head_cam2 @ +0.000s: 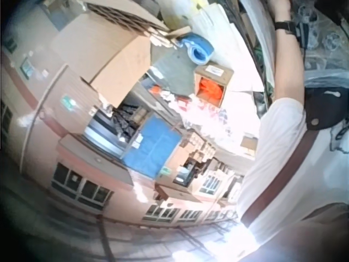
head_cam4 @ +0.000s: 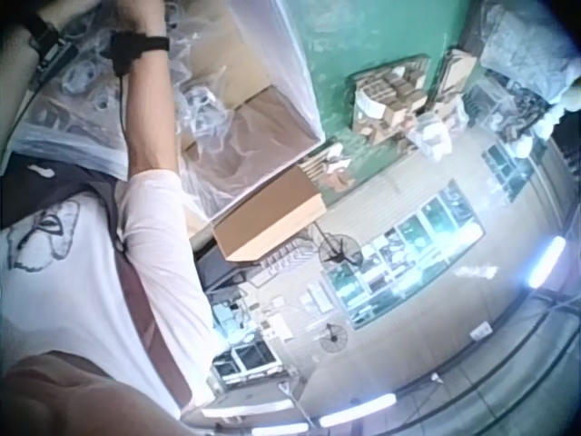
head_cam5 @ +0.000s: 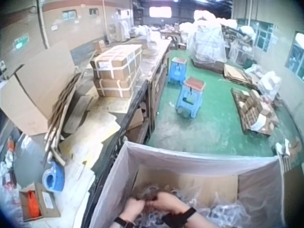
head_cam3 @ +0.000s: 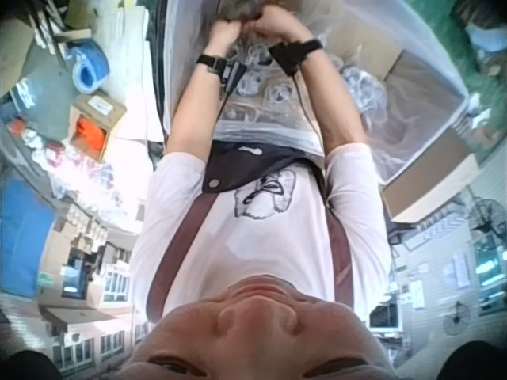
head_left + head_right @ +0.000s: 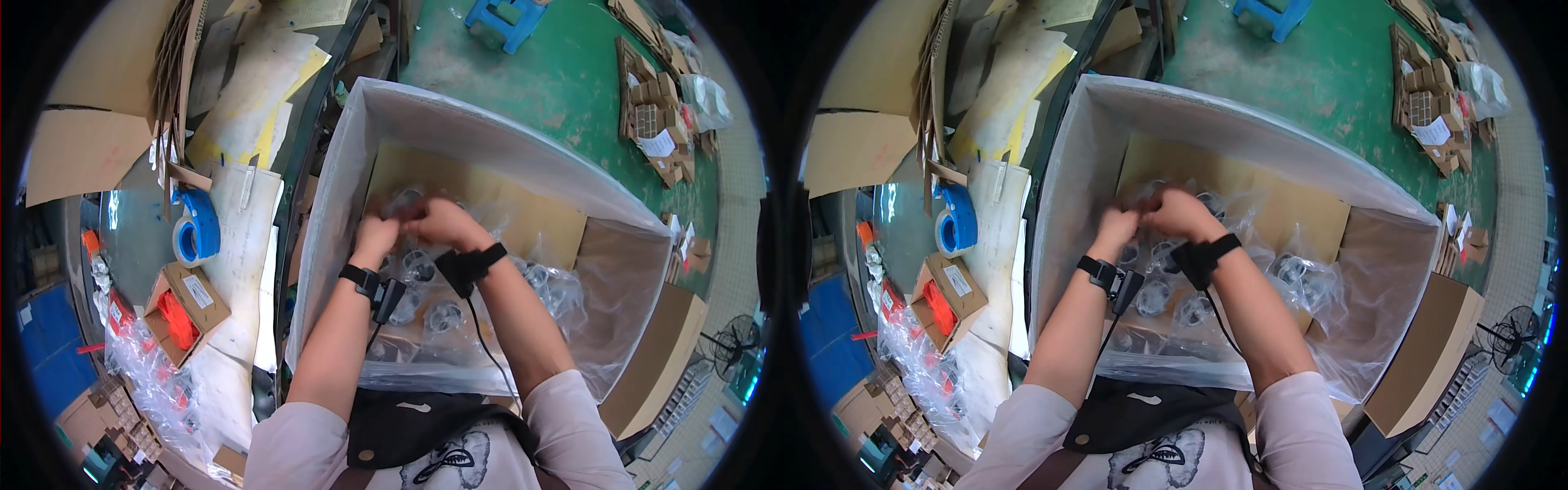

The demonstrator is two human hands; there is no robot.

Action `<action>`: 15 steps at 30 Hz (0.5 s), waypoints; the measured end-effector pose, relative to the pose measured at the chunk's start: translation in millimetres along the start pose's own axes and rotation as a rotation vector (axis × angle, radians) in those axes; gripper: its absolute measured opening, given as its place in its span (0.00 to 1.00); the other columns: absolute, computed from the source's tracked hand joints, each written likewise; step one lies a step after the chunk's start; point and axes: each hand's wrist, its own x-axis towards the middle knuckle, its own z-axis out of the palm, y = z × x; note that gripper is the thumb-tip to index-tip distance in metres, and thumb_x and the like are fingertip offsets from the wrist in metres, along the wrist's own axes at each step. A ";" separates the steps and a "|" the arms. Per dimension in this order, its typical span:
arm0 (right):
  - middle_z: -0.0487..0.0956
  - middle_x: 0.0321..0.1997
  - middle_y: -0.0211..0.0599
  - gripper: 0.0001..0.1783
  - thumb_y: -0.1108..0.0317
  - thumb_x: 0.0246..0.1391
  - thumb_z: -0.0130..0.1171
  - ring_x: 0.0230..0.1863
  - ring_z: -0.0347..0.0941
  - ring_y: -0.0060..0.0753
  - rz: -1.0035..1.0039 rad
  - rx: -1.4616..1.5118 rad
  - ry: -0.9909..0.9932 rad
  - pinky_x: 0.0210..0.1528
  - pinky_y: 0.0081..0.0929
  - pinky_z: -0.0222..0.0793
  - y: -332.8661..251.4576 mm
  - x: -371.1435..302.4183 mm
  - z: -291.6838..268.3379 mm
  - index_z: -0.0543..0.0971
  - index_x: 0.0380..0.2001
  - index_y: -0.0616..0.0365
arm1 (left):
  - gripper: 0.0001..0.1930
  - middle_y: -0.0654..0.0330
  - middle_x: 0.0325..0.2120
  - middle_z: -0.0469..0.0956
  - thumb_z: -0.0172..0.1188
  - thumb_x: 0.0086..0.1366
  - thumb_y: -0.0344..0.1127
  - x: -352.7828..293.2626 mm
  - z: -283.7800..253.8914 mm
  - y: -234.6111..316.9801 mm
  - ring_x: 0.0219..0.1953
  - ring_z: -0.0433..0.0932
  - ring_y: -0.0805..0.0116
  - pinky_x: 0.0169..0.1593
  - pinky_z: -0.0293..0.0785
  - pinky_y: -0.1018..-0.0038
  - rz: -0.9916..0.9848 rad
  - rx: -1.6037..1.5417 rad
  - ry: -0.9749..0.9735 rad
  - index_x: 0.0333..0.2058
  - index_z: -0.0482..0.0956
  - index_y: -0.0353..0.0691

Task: The person places red plastic caps into a cardboard box containing individually wrapped glass jars. They then remove a cardboard divider from the box and rearrange the jars into a single layer at the bottom of the box.

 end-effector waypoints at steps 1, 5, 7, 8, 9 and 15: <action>0.76 0.16 0.33 0.14 0.61 0.49 0.63 0.18 0.72 0.25 0.064 0.061 -0.101 0.23 0.25 0.69 -2.8 -6.2 -2.2 0.80 0.24 0.64 | 0.20 0.48 0.27 0.80 0.56 0.65 0.43 1.1 -3.6 -0.7 0.26 0.80 0.59 0.34 0.76 0.68 -0.180 -0.129 -0.205 0.43 0.77 0.28; 0.81 0.31 0.47 0.18 0.59 0.43 0.67 0.31 0.79 0.41 -0.062 -0.408 0.352 0.36 0.38 0.74 -16.0 -14.6 -1.5 0.80 0.29 0.65 | 0.15 0.42 0.28 0.80 0.55 0.63 0.37 -6.5 -12.7 -9.2 0.34 0.80 0.46 0.39 0.75 0.61 0.023 -0.015 0.033 0.37 0.79 0.28; 0.81 0.38 0.53 0.18 0.59 0.45 0.65 0.38 0.79 0.49 -0.146 -0.707 0.588 0.42 0.42 0.74 13.4 7.0 11.7 0.80 0.33 0.64 | 0.13 0.41 0.29 0.80 0.56 0.61 0.34 -2.4 -8.3 -13.6 0.36 0.79 0.41 0.41 0.74 0.59 0.243 0.240 0.130 0.38 0.79 0.29; 0.80 0.40 0.54 0.18 0.60 0.47 0.63 0.42 0.78 0.53 -0.067 -0.791 0.587 0.45 0.43 0.74 34.6 20.2 18.0 0.81 0.36 0.63 | 0.13 0.41 0.30 0.80 0.55 0.60 0.32 -4.4 -5.2 -1.9 0.37 0.79 0.40 0.42 0.74 0.57 0.266 0.249 0.152 0.40 0.77 0.30; 0.80 0.39 0.56 0.17 0.61 0.47 0.61 0.41 0.78 0.56 0.029 -0.785 0.550 0.45 0.44 0.73 48.9 35.2 16.4 0.81 0.36 0.63 | 0.13 0.40 0.31 0.80 0.54 0.59 0.30 -10.5 -4.3 13.5 0.38 0.78 0.39 0.43 0.73 0.55 0.280 0.260 0.173 0.43 0.75 0.32; 0.82 0.38 0.49 0.12 0.67 0.49 0.53 0.42 0.78 0.55 0.150 -0.654 0.513 0.44 0.47 0.73 0.1 19.6 -8.4 0.82 0.36 0.54 | 0.24 0.40 0.42 0.75 0.57 0.57 0.30 -33.3 -11.2 19.7 0.41 0.76 0.38 0.44 0.74 0.55 0.263 0.424 0.182 0.53 0.66 0.31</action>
